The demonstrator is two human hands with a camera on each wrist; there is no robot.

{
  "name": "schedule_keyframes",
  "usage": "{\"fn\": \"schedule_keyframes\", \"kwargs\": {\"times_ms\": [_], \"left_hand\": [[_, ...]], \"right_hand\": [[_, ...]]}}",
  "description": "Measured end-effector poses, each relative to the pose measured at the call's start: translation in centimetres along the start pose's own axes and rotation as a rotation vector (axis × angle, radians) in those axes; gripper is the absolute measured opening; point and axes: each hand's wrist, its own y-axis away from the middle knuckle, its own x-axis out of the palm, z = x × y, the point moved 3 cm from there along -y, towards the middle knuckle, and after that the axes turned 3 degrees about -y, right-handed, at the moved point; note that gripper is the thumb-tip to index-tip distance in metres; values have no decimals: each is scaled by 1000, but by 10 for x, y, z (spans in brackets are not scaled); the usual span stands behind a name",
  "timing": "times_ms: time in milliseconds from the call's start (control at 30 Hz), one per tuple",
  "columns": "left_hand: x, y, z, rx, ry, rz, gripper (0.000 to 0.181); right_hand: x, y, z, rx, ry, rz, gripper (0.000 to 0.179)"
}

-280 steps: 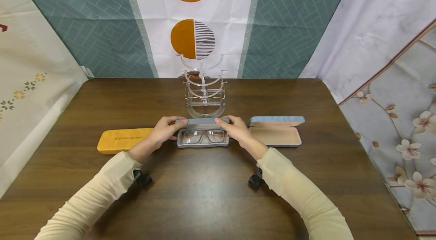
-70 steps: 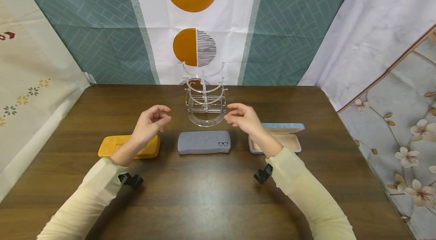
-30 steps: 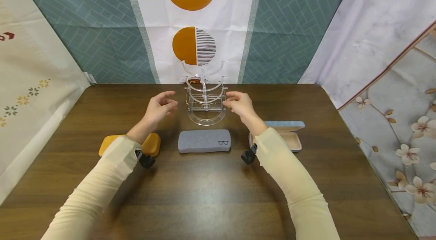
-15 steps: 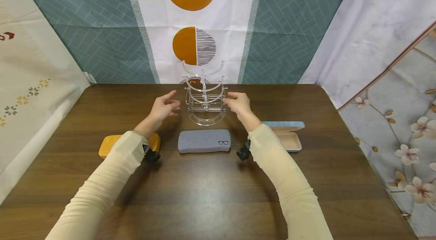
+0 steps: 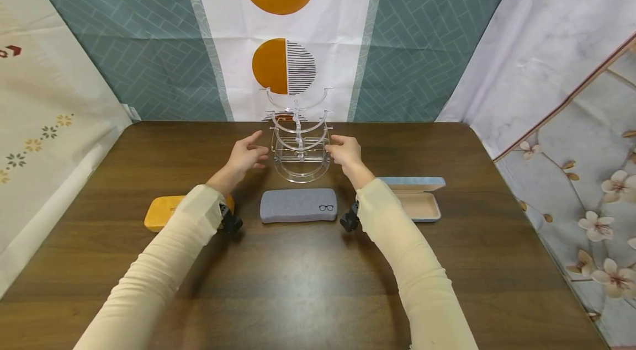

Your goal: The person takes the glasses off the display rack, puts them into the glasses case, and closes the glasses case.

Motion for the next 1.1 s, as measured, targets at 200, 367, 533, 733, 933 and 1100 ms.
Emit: {"fn": "schedule_keyframes", "kwargs": {"times_ms": [200,367,533,733,933,1100], "left_hand": [[5,-3,1,-9,19,11,61],[9,-6,3,-30,34,5,60],[11,-8,5,-22,48,-18,58],[13,-11,7,3,78,-46,56],[14,-10,5,16,78,-58,53],[15,-11,4,7,100,-58,50]], "right_hand": [[1,-4,-3,-3,-8,-18,48],[2,-5,-5,-2,-3,-33,46],[4,-7,-6,6,2,-43,45],[6,-9,-7,1,-11,-66,43],[8,-9,-7,-14,-38,-94,41],[9,-8,-7,-36,-30,-107,40]]}}
